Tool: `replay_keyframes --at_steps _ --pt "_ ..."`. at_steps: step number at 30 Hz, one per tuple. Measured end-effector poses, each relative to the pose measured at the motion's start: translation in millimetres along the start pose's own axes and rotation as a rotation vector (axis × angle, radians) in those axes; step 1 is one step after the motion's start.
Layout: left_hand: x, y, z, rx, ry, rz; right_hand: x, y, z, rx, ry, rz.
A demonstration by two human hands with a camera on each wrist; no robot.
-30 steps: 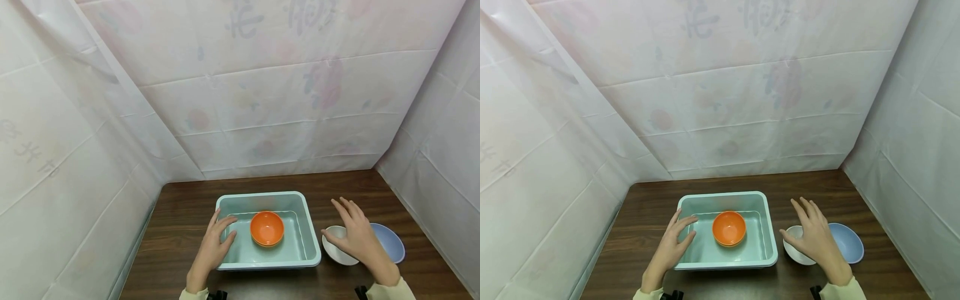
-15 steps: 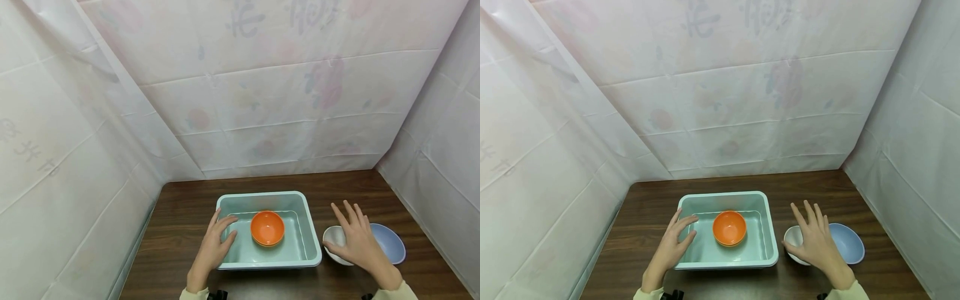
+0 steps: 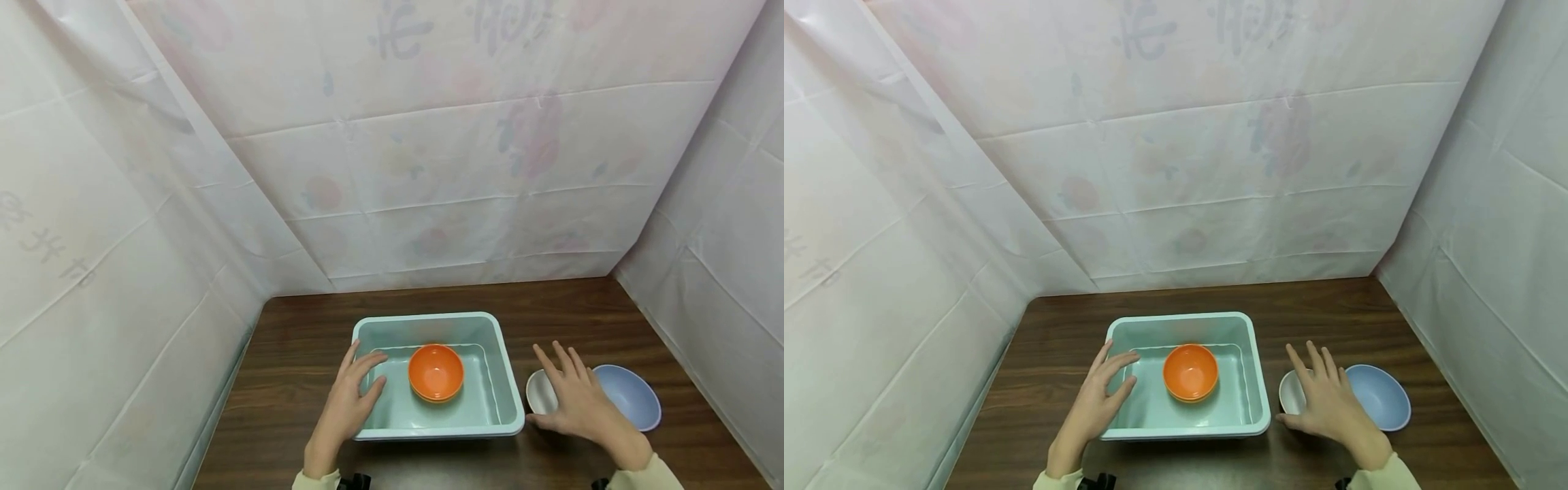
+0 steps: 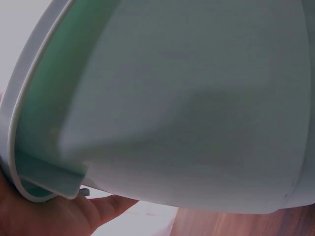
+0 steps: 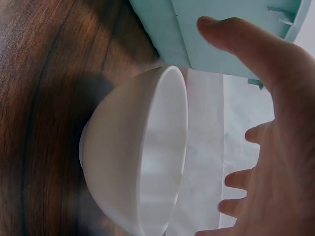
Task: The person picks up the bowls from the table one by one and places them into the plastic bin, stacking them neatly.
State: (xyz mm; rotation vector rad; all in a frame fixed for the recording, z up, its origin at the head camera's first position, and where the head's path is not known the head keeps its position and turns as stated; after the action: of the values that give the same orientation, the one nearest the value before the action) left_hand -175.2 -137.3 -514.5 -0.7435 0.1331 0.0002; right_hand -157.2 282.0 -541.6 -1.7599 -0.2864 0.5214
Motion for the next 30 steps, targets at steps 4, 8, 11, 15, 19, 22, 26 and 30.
replay_keyframes --at_steps 4,8,11,15,19,22,26,30 --pt "-0.2 -0.2 0.4 0.002 -0.01 -0.006 -0.6 2.5 -0.5 -0.01 -0.001 -0.028" --pt "-0.1 -0.4 0.8 0.007 -0.026 -0.016 -1.6 2.6 -1.2 -0.036 0.021 -0.077" --pt "-0.2 -0.7 1.1 0.013 -0.034 -0.023 -1.7 2.4 -1.6 -0.049 0.022 -0.089" --pt "-0.4 -1.0 1.1 0.013 -0.037 -0.025 -1.4 2.6 -1.5 -0.063 0.022 -0.098" --pt "-0.4 -0.9 0.6 0.005 -0.027 -0.016 -1.8 3.1 -1.1 -0.074 0.025 -0.106" --pt "-0.3 -0.7 0.2 -0.001 -0.018 -0.009 -2.8 3.4 -0.8 -0.082 0.026 -0.117" --pt "-0.4 -0.5 -0.4 0.007 -0.025 -0.015 -3.7 4.3 -0.2 -0.092 0.03 -0.139" --pt "-0.6 -0.5 -0.5 0.013 -0.039 -0.025 -4.1 5.6 -0.1 -0.09 0.03 -0.152"
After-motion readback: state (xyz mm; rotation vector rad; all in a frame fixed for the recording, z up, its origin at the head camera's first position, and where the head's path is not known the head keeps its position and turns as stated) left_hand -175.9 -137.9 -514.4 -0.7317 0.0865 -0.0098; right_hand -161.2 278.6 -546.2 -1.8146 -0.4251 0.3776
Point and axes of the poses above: each hand's wrist, its own x-axis away from the middle knuckle, its own y-axis out of the palm, z = x × y, the point moved 2 cm from there along -x, towards the middle knuckle, and after that the axes turned 14 degrees about -y, right-handed, at the moved point
